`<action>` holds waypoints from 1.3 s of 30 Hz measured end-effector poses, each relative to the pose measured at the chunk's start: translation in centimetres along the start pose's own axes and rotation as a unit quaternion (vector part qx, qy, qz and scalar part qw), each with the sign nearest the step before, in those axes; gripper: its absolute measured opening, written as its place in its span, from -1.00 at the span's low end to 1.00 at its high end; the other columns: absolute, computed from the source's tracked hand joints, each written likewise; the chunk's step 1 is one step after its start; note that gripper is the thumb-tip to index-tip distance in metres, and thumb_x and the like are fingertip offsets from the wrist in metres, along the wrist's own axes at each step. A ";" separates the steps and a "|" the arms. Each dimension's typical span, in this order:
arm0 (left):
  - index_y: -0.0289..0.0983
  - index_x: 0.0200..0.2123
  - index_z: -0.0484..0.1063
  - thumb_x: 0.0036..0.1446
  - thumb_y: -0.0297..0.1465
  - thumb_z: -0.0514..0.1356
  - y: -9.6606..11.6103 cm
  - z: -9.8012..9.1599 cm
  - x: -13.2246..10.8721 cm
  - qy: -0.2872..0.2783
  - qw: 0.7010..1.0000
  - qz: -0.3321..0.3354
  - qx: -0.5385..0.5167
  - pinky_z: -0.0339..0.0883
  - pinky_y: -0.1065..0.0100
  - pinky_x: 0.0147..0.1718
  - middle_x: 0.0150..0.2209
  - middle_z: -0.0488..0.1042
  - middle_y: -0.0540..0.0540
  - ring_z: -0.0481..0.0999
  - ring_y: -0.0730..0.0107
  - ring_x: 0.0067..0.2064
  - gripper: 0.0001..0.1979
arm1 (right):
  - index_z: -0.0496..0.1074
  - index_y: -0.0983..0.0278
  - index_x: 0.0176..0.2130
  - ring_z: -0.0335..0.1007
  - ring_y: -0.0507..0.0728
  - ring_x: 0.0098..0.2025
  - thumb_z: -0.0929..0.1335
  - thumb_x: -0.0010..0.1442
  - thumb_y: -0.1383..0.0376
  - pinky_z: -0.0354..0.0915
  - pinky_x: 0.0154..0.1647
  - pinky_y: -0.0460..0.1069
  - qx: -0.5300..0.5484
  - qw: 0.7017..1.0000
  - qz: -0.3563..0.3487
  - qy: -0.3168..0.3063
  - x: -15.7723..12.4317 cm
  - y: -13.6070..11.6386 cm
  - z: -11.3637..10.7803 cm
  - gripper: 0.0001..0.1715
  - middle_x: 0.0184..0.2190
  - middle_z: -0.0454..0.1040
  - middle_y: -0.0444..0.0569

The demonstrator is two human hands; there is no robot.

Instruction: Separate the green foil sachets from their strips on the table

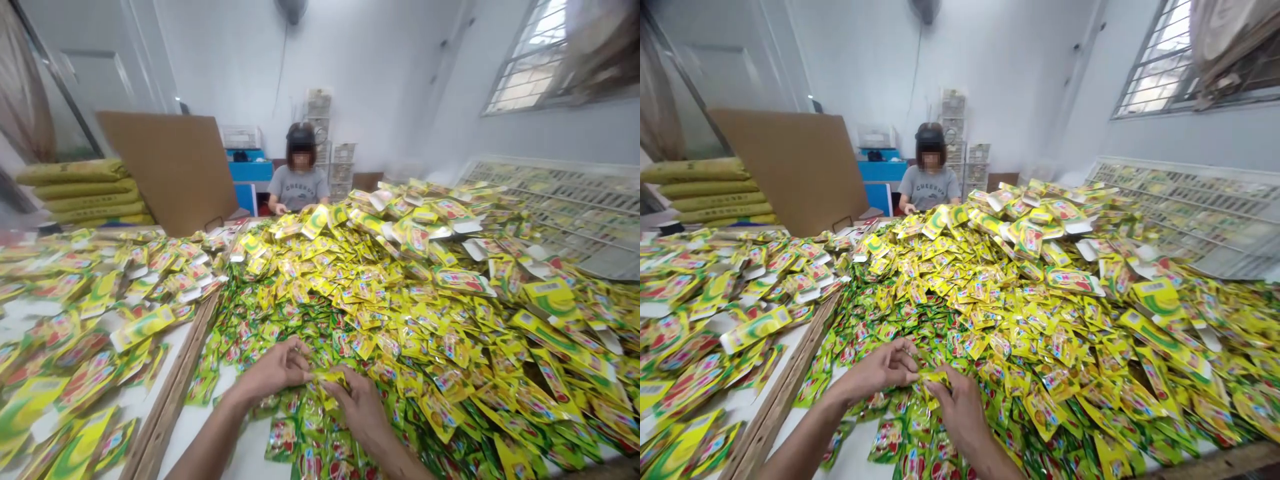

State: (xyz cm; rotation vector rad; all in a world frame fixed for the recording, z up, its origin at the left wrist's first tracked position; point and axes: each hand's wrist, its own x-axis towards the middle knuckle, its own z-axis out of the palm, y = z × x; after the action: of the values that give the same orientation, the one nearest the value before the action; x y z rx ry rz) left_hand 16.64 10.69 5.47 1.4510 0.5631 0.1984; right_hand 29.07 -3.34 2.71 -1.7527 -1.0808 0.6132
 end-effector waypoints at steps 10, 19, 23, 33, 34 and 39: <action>-0.23 -0.25 0.45 -0.17 -0.22 0.30 5.8 4.0 8.6 0.179 0.924 0.181 0.284 0.20 0.32 -0.37 -0.29 0.51 -0.14 0.44 0.21 -0.34 -0.64 | 0.39 0.29 -0.34 0.22 0.05 -0.52 0.37 -0.03 -0.02 0.16 -0.51 -0.07 0.019 0.935 0.039 0.353 7.2 -2.9 -18.9 -0.57 -0.52 0.40 -0.09; -0.28 -0.32 0.41 -0.16 -0.18 0.28 5.7 7.4 11.5 0.159 0.966 0.163 0.123 0.26 0.37 -0.44 -0.40 0.48 -0.08 0.45 0.33 -0.41 -0.65 | 0.40 0.32 -0.40 0.35 0.14 -0.37 0.47 -0.24 0.15 0.23 -0.37 -0.01 0.033 0.945 0.047 0.322 17.6 -4.6 -21.9 -0.61 -0.48 0.44 -0.02; -0.30 -0.34 0.40 -0.25 -0.14 0.34 3.4 4.6 8.5 0.196 0.974 0.117 -0.007 0.33 0.35 -0.39 -0.44 0.47 -0.06 0.48 0.34 -0.40 -0.56 | 0.39 0.29 -0.48 0.32 0.14 -0.38 0.45 -0.23 0.16 0.21 -0.36 -0.02 0.010 0.960 0.027 0.280 16.5 -3.8 -17.8 -0.69 -0.54 0.41 -0.07; -0.33 -0.18 0.44 -0.23 -0.12 0.35 -1.7 3.0 2.0 0.199 0.959 0.063 -0.190 0.36 0.34 -0.39 -0.27 0.56 -0.19 0.54 0.24 -0.31 -0.44 | 0.42 0.30 -0.45 0.31 0.07 -0.45 0.37 -0.03 0.09 0.22 -0.45 -0.07 0.069 0.992 0.008 -0.104 5.1 -1.4 -2.9 -0.70 -0.56 0.42 -0.14; -0.34 -0.18 0.43 -0.24 -0.13 0.36 -2.6 3.0 1.4 0.200 0.959 0.060 -0.191 0.36 0.33 -0.41 -0.30 0.56 -0.19 0.54 0.24 -0.34 -0.44 | 0.43 0.30 -0.43 0.32 0.07 -0.44 0.36 -0.01 0.09 0.23 -0.44 -0.07 0.078 0.990 0.022 -0.118 3.9 -1.0 -2.2 -0.70 -0.54 0.43 -0.13; -0.30 -0.17 0.41 -0.22 -0.20 0.36 -6.4 2.8 -2.8 0.226 0.967 0.029 -0.113 0.38 0.29 -0.32 -0.29 0.56 -0.13 0.54 0.24 -0.30 -0.48 | 0.43 0.31 -0.37 0.34 0.07 -0.40 0.36 0.00 0.07 0.26 -0.37 -0.05 0.124 0.984 0.059 -0.116 -0.1 1.0 -3.1 -0.66 -0.47 0.45 -0.12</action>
State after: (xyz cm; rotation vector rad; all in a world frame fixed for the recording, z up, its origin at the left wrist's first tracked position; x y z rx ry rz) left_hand 14.27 6.07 -0.05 1.2014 0.8382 0.6316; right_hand 31.82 -5.01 3.07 -1.5623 -1.0119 1.0035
